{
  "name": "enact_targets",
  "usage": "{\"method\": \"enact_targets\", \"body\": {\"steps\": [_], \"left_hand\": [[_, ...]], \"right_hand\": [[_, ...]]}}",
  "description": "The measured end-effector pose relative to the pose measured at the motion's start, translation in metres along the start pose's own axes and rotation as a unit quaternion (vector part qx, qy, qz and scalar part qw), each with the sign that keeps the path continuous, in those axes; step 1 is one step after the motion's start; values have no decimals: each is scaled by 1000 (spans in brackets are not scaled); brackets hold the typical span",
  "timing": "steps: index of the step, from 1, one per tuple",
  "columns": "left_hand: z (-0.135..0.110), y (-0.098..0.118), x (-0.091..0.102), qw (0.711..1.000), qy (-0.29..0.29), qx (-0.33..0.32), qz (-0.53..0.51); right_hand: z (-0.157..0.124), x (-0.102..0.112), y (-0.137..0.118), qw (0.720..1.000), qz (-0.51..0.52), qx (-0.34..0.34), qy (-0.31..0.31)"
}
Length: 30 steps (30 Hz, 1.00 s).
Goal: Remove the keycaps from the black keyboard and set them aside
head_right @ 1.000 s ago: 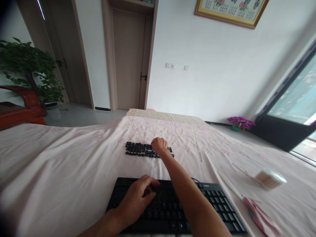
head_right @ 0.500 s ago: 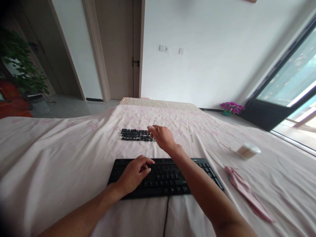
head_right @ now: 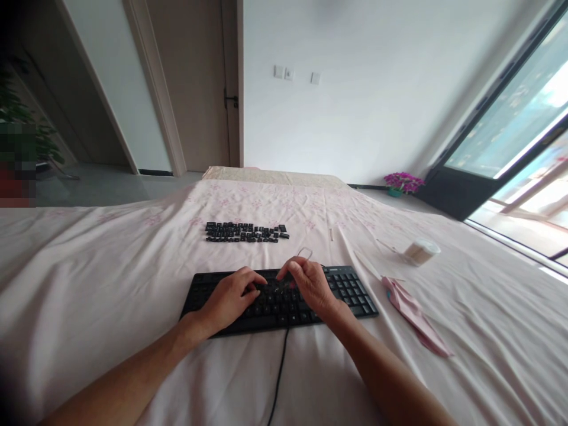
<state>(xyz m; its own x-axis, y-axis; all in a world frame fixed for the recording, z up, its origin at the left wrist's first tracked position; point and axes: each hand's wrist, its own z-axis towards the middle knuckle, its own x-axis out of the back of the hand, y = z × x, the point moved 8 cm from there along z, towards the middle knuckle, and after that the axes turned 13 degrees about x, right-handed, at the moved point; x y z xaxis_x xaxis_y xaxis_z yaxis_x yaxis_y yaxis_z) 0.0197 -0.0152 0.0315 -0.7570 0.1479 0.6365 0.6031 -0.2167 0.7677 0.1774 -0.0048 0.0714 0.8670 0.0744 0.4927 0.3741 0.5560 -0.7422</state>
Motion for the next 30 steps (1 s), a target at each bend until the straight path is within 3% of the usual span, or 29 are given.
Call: {"method": "enact_targets", "body": {"steps": [5, 13, 20, 30], "left_hand": [[5, 3, -2, 999, -44, 20, 14], [14, 11, -19, 991, -132, -20, 25], [12, 14, -22, 992, -93, -70, 49], [7, 17, -23, 988, -82, -111, 65]], "right_hand": [[-6, -17, -7, 997, 42, 50, -47], [-6, -28, -23, 990, 12, 106, -89], [-10, -44, -31, 977, -1, 155, -147], [-15, -51, -27, 971, -19, 210, -113]]}}
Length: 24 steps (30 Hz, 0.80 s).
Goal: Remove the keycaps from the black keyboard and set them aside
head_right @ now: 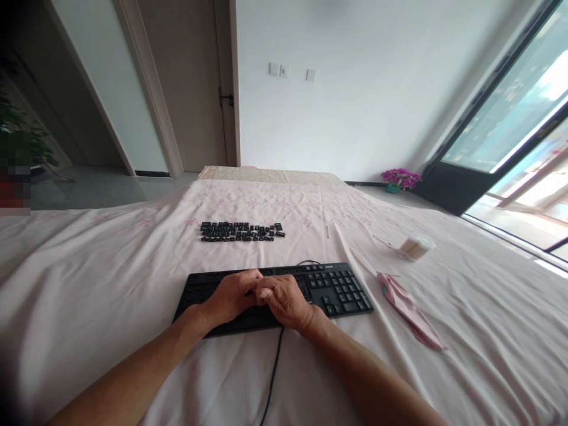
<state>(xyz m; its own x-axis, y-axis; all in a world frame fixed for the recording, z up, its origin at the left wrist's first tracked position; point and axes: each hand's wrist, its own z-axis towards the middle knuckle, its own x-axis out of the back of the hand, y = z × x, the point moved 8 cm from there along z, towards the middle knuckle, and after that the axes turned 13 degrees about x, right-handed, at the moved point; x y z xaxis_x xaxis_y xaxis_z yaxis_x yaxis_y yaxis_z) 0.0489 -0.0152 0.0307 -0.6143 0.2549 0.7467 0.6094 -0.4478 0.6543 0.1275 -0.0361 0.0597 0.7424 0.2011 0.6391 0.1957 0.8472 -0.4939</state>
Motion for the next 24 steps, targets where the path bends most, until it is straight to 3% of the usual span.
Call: {"method": "enact_targets", "body": {"steps": [12, 24], "left_hand": [[-2, 11, -1, 1000, 1, -27, 3], [-4, 12, -7, 998, 10, -52, 24]], "right_hand": [[-6, 7, -3, 999, 2, 5, 47], [-9, 3, -11, 998, -16, 49, 19]]}}
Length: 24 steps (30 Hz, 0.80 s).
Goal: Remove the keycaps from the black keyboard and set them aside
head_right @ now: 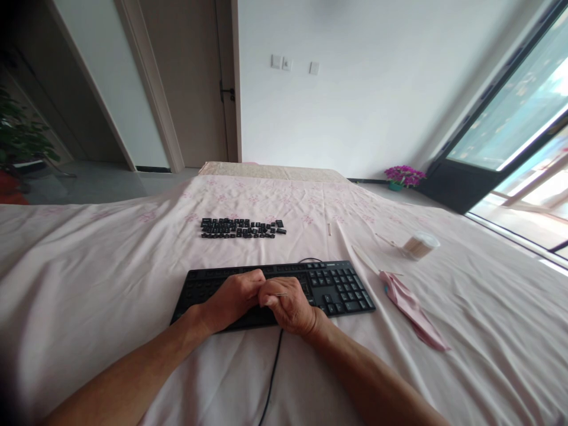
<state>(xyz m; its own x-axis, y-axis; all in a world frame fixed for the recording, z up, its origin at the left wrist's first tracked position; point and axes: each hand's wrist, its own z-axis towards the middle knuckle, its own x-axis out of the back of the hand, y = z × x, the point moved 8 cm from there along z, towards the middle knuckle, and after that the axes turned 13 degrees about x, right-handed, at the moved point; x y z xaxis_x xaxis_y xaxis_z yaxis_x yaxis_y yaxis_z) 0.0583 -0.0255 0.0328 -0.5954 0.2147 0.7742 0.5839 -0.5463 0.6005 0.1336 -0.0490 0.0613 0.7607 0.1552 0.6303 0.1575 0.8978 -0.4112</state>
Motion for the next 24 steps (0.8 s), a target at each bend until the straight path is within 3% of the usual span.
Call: {"method": "enact_targets", "body": {"steps": [5, 18, 24], "left_hand": [[-4, 3, 1, 1000, 13, -9, 20], [1, -4, 15, 990, 22, 79, -115], [4, -34, 14, 947, 47, 175, -265]], "right_hand": [[1, 4, -6, 1000, 7, 16, 25], [-11, 21, 17, 972, 38, -160, 166], [-12, 41, 10, 965, -58, -153, 205]]}}
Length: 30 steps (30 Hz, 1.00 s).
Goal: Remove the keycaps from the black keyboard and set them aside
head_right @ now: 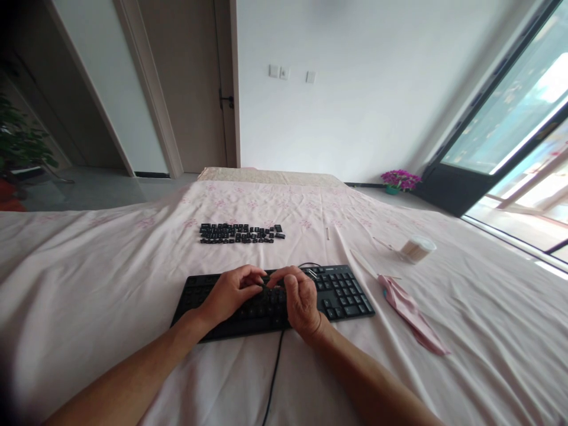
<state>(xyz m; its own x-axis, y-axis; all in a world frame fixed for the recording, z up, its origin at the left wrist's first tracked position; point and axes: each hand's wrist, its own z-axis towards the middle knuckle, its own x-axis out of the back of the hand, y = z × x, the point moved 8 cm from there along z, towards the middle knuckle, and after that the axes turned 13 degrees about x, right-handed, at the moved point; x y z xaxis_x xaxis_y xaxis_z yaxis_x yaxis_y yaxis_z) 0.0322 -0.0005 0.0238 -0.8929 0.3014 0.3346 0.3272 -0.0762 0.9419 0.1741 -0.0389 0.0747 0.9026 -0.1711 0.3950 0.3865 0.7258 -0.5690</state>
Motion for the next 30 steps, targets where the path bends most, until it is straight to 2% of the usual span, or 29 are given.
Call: {"method": "enact_targets", "body": {"steps": [4, 11, 14, 24, 27, 30], "left_hand": [[5, -7, 5, 995, -9, 24, -91], [7, -10, 11, 988, -1, 26, -149], [7, -10, 11, 988, -2, 23, -154], [7, -10, 11, 987, 8, 33, -158], [8, -11, 11, 984, 6, 49, -173], [8, -12, 9, 985, 1, 52, -166]], "right_hand": [[12, 5, -8, 995, -79, 53, -24], [14, -23, 17, 981, -119, -9, -151], [12, -30, 25, 973, -143, -30, -178], [14, -34, 38, 965, -69, -132, -215], [34, -31, 42, 970, -62, -124, -198], [63, -30, 58, 976, -73, -120, -165]]}}
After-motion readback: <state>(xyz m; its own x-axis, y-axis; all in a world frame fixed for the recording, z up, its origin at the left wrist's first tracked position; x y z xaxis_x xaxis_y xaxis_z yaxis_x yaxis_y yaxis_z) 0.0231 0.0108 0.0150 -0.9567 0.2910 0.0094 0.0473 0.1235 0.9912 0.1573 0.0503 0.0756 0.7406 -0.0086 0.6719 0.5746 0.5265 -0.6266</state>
